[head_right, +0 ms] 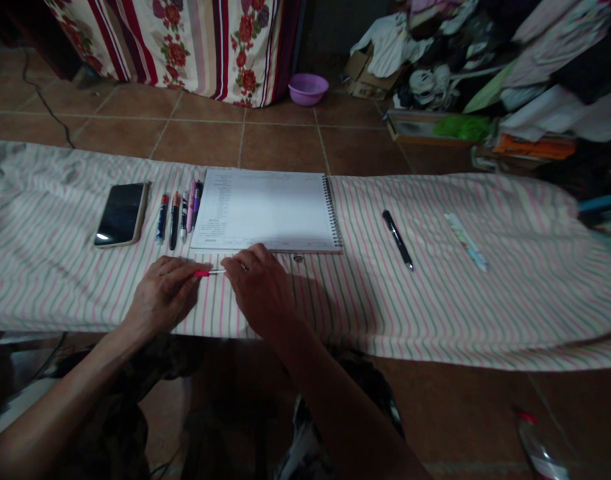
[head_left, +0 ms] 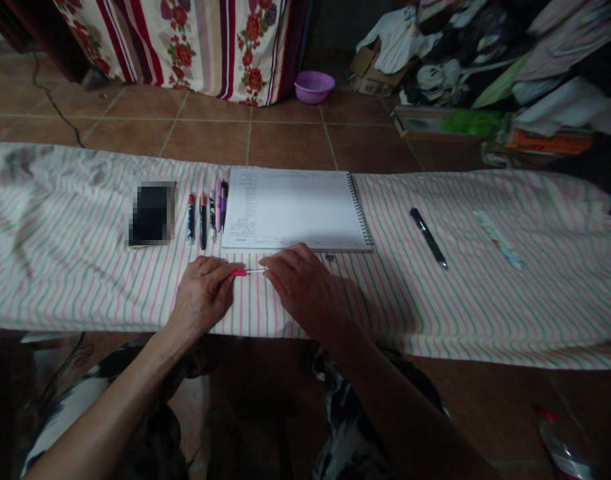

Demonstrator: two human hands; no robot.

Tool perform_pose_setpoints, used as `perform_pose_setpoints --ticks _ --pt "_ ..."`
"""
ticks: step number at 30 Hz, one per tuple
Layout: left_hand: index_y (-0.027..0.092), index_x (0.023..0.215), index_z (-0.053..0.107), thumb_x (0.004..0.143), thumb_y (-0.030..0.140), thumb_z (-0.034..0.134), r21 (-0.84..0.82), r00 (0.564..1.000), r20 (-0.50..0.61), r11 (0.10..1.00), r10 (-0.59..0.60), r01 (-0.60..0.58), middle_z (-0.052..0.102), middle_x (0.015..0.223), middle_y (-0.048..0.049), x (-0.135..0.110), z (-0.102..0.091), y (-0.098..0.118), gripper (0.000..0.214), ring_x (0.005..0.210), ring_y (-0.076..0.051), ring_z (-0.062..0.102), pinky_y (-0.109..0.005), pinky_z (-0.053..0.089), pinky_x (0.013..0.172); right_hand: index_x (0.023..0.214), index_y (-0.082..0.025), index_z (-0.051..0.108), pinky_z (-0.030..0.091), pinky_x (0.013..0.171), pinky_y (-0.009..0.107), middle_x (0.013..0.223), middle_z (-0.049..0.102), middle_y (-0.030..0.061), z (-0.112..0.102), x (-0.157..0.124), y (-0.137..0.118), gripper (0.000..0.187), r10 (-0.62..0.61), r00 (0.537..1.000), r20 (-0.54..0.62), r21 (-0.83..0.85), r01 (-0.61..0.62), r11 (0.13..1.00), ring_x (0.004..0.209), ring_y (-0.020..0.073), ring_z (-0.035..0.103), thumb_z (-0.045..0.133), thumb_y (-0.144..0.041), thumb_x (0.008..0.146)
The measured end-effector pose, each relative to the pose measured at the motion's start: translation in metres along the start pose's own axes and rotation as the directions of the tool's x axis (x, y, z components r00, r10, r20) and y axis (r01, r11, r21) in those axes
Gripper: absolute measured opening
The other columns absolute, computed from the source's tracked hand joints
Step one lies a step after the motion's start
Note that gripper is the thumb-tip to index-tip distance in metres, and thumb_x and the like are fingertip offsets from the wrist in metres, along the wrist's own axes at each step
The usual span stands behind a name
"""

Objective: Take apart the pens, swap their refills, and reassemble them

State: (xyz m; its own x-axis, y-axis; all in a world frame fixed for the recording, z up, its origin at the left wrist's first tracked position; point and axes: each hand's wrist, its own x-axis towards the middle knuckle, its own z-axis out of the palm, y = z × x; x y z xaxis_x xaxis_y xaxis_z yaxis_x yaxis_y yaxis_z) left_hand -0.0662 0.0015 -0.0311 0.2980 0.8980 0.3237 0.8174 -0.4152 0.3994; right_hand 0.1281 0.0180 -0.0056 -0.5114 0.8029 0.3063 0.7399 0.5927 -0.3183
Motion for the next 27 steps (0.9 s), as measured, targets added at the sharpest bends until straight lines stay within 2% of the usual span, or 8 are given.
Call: perform_pose_setpoints --ticks 10,27 --pt "0.015 0.101 0.065 0.083 0.017 0.048 0.032 0.997 -0.038 0.997 0.074 -0.073 0.065 0.083 -0.0096 -0.0004 0.0066 0.0002 0.025 0.080 -0.023 0.053 -0.039 0.044 0.073 0.106 -0.015 0.059 0.043 0.078 0.035 0.089 0.065 0.0070 0.0058 0.0008 0.0008 0.021 -0.010 1.000 0.013 0.027 0.010 1.000 0.089 0.0219 0.051 0.051 -0.021 0.087" --pt "0.014 0.102 0.065 0.084 0.020 0.046 0.036 0.998 -0.026 0.997 0.064 -0.063 0.064 0.082 -0.0100 0.0003 0.0098 -0.0009 0.026 0.080 -0.023 0.054 -0.040 0.044 0.073 0.101 -0.016 0.059 0.044 0.077 0.035 0.089 0.066 0.0069 0.0062 0.0018 0.0028 0.018 -0.041 0.999 0.003 0.052 0.041 0.998 0.087 0.0220 0.051 0.053 -0.020 0.086"
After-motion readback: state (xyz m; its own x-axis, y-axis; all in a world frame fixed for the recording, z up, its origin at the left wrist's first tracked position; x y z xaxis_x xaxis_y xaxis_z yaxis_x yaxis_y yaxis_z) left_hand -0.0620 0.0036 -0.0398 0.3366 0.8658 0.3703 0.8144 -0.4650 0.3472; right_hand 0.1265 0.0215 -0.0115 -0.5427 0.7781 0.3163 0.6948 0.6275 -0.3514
